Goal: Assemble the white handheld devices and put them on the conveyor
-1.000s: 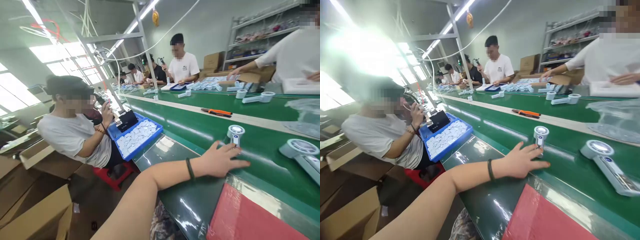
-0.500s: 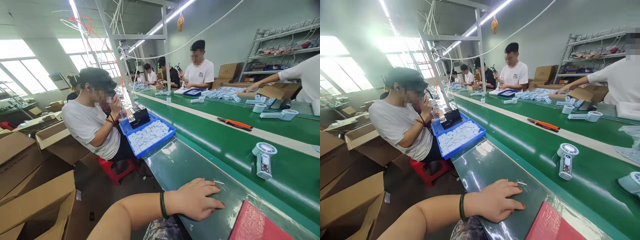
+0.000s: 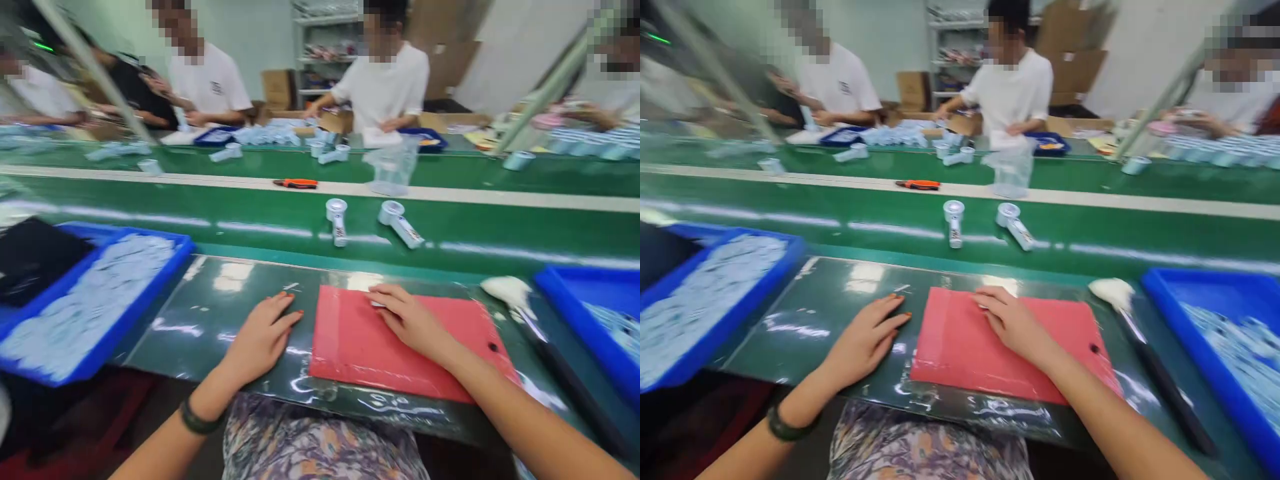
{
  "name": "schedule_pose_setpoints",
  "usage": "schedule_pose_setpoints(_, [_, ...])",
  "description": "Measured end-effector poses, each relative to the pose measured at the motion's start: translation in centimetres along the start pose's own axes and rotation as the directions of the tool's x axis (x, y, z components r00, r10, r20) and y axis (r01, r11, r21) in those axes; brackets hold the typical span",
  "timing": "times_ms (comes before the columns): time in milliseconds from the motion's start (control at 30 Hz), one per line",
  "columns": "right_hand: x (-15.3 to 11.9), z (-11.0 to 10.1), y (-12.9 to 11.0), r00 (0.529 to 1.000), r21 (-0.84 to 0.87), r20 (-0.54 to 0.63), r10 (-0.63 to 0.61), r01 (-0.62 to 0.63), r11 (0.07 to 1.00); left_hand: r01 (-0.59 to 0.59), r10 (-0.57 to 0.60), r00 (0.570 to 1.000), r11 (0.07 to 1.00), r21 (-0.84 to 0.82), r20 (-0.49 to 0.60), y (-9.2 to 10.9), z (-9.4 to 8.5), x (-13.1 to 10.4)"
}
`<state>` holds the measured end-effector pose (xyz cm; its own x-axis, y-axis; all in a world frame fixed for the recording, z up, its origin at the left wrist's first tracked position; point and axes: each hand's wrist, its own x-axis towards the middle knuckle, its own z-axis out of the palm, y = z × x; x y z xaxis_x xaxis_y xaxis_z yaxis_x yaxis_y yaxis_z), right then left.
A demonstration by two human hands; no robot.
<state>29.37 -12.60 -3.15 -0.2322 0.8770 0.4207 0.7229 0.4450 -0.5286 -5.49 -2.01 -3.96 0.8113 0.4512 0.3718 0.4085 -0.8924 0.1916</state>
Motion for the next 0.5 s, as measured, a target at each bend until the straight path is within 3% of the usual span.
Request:
schedule_pose_setpoints(133, [-0.8, -2.4, -0.7, 0.996, 0.174, -0.012, 0.084, -0.081, 0.981, -0.066, 0.067, 0.998, 0.990, 0.125, -0.005, -1.2, -0.1, 0.3])
schedule_pose_setpoints(300, [-1.3, -3.2, -0.8, 0.975, 0.187, -0.120, 0.189, -0.165, 0.968, -0.092, 0.093, 0.996, 0.981, 0.171, 0.003, -0.5, -0.5, 0.3])
schedule_pose_setpoints(433, [-0.9, -2.6, -2.2, 0.907, -0.083, -0.016, 0.420, -0.420, 0.904, -0.075, 0.073, 0.997, 0.989, 0.129, 0.013, -0.7, -0.6, 0.6])
schedule_pose_setpoints(500, [0.0, -2.2, -2.8, 0.882, -0.243, 0.043, 0.468, -0.446, 0.862, -0.064, 0.064, 0.998, 0.994, 0.093, 0.001, -0.8, -0.5, 0.7])
